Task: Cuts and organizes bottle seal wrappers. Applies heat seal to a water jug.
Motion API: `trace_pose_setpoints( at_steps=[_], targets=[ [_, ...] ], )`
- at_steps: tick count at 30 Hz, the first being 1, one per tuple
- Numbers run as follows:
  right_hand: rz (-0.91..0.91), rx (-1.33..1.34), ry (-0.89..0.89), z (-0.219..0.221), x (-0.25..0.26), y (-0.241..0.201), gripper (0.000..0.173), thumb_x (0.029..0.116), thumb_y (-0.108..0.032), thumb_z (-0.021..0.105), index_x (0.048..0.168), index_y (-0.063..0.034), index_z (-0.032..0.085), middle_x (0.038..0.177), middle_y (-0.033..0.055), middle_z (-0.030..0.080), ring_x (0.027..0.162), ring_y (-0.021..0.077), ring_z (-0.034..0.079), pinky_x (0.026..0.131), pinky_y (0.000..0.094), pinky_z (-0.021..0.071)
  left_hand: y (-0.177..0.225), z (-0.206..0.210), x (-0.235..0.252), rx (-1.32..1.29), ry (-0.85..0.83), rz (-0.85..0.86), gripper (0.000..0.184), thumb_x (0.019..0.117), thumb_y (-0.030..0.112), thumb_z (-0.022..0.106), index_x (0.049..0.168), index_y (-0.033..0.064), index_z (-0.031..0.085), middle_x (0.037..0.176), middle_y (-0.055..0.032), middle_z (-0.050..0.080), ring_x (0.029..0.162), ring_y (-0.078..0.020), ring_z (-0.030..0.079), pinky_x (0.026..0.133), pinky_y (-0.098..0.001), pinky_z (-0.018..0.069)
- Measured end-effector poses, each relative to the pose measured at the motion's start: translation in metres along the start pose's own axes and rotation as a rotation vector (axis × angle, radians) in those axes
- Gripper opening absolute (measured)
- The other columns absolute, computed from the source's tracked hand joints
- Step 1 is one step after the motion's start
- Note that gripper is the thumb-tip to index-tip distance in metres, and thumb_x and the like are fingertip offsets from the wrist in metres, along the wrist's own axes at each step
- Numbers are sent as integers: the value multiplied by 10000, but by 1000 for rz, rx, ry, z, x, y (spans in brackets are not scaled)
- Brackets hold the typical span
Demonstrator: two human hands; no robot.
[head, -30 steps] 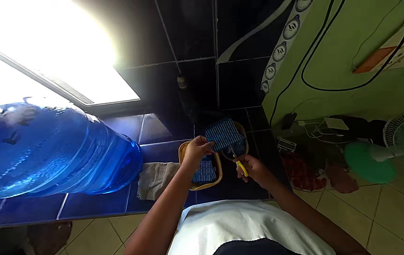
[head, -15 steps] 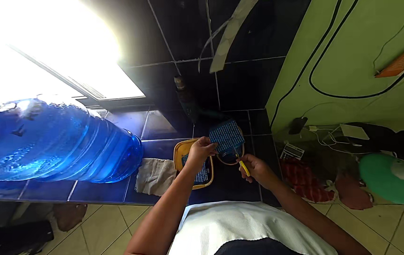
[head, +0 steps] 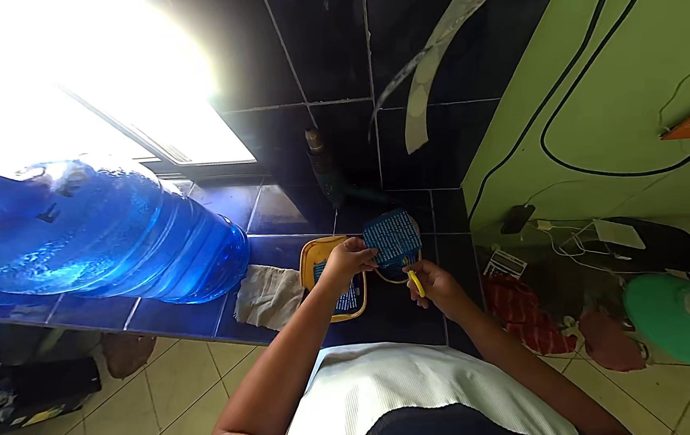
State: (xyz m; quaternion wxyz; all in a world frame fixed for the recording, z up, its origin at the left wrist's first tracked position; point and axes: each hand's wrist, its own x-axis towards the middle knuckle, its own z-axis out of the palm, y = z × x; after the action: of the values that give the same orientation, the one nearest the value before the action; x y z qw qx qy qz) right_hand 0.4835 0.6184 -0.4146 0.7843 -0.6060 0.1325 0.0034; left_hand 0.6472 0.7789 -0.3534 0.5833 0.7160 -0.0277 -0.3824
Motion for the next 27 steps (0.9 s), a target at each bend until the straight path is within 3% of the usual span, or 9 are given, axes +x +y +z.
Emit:
trace_pose_setpoints(
  at_steps=[3,9,27],
  targets=[
    [23,23,-4,1,4,0,330,967,-134,632,1251,0,533,761,-32,640,615,56,624,559,205,534,1,-1,-2,13,-40,-28,100,978,24,655,1025,4,569,843,-51,685,693,-110,684,705,-271,600],
    [9,38,-1,0,10,-3,227,968,-139,641,1148,-20,570,766,-39,654,615,43,621,557,190,526,2,-3,-4,9,-71,-35,81,985,19,643,1003,14,564,823,-44,684,692,-104,682,711,-262,595],
    [57,128,-28,-1,32,4,166,988,-122,606,1112,-15,580,749,-24,652,614,64,629,571,209,540,-7,-9,6,-33,-149,-158,64,996,20,614,1029,35,561,787,-15,660,675,-100,667,708,-267,595]
  ],
)
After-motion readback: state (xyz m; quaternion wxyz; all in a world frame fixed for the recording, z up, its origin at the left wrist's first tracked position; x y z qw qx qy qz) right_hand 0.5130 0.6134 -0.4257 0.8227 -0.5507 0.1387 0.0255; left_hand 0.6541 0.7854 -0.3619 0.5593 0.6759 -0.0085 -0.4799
